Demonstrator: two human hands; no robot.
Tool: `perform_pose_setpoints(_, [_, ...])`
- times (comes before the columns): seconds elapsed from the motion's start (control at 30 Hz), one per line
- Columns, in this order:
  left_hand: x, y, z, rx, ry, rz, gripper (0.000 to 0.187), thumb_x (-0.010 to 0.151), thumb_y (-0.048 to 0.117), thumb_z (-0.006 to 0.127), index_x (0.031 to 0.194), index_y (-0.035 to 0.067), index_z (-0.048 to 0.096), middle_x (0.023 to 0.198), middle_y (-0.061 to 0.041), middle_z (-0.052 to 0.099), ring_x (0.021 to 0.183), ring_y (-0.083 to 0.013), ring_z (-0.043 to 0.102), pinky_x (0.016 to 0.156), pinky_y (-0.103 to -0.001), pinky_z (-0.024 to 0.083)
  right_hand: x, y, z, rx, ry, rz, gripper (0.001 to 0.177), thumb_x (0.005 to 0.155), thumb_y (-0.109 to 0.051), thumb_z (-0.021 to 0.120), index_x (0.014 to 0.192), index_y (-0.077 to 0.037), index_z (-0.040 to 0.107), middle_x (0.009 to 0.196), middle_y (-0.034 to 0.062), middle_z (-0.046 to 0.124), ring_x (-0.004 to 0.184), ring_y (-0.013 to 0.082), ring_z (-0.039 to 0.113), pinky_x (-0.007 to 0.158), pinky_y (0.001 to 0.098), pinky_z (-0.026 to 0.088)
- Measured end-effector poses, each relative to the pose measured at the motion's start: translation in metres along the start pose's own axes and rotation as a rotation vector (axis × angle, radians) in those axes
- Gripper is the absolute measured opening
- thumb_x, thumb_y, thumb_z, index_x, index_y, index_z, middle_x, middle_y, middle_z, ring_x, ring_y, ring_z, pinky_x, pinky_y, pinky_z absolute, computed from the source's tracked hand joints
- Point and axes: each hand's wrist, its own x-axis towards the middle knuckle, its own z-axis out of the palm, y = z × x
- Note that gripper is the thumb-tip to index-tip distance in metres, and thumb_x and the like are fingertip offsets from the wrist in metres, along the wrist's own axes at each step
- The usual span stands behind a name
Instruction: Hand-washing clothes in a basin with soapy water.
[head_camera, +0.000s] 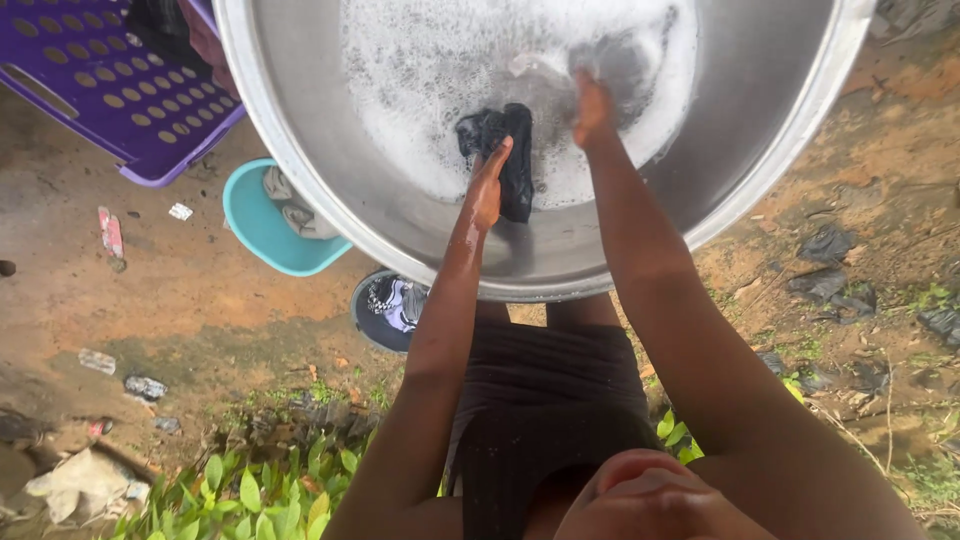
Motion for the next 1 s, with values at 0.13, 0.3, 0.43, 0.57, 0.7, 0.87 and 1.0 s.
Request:
perform_pose_setpoints(0.13, [0.023,-0.003,-0.001,0.495,0.087,0.441,0.06,0.103,0.047,0.064,0.146,0.007,0.052,0.135,-0.008,0.064,0.121,-0.019,0.061,0.1,-0.035,0.047,-0.123,-0.06,0.047,0.03,-0.501,0.125,0.028,0.1,-0.02,0.065,0.12,-0.001,0.067,0.101,0.0147,0.073,0.078,0.0216,0.069,0.068,0.0362,0.056])
perform_pose_setpoints(0.3, [-0.05,0.028,0.06,1.253,0.329,0.119,0.061,0.127,0.041,0.042,0.107,-0.015,0.055,0.099,-0.034,0.053,0.095,-0.0502,0.052,0.086,-0.053,0.039,-0.253,-0.108,0.048,-0.633,-0.476,-0.525,0.028,0.097,-0.011,0.076,0.121,-0.004,0.063,0.113,0.0066,0.069,0.088,0.0117,0.065,0.076,0.0244,0.054])
perform_pose_setpoints(0.43, [-0.145,0.064,0.131,0.876,-0.04,0.758,0.053,0.111,0.046,0.041,0.127,0.0,0.063,0.108,-0.008,0.071,0.097,-0.0173,0.066,0.088,-0.035,0.052,-0.295,-0.14,0.025,-0.342,-0.523,-0.587,0.037,0.093,-0.006,0.079,0.125,-0.005,0.06,0.099,0.0022,0.063,0.088,0.0082,0.059,0.077,0.0246,0.052])
perform_pose_setpoints(0.57, [-0.198,0.075,0.13,0.708,0.001,0.899,0.062,0.109,0.051,0.038,0.138,0.0,0.056,0.122,-0.009,0.066,0.11,-0.0169,0.058,0.097,-0.035,0.046,-0.352,-0.168,0.018,-0.09,-0.634,-0.503,0.022,0.089,0.002,0.077,0.108,-0.004,0.065,0.104,0.0,0.066,0.098,0.0089,0.062,0.088,0.026,0.053])
perform_pose_setpoints(0.7, [-0.231,0.089,0.128,0.604,0.021,0.911,0.067,0.113,0.055,0.042,0.134,-0.005,0.064,0.118,-0.014,0.067,0.107,-0.0203,0.056,0.1,-0.038,0.046,-0.406,-0.166,0.0,0.145,-0.777,-0.487,0.017,0.095,0.003,0.071,0.108,-0.005,0.066,0.105,-0.0005,0.063,0.098,0.0079,0.056,0.092,0.0234,0.046])
perform_pose_setpoints(0.87, [-0.266,0.123,0.154,0.647,0.106,1.01,0.077,0.106,0.054,0.043,0.155,-0.005,0.034,0.15,-0.025,0.049,0.139,-0.0308,0.049,0.115,-0.043,0.038,-0.45,-0.171,0.008,0.231,-0.773,-0.502,0.013,0.096,0.004,0.065,0.104,-0.006,0.064,0.096,-0.0009,0.06,0.089,0.0081,0.053,0.08,0.0248,0.042])
perform_pose_setpoints(1.0, [-0.271,0.126,0.158,0.478,0.013,0.884,0.068,0.114,0.05,0.041,0.149,-0.006,0.058,0.143,-0.039,0.061,0.133,-0.048,0.055,0.114,-0.051,0.044,-0.465,-0.184,0.028,0.303,-0.845,-0.546,0.011,0.097,0.003,0.059,0.101,-0.007,0.062,0.096,0.0022,0.062,0.09,0.0096,0.056,0.08,0.025,0.044])
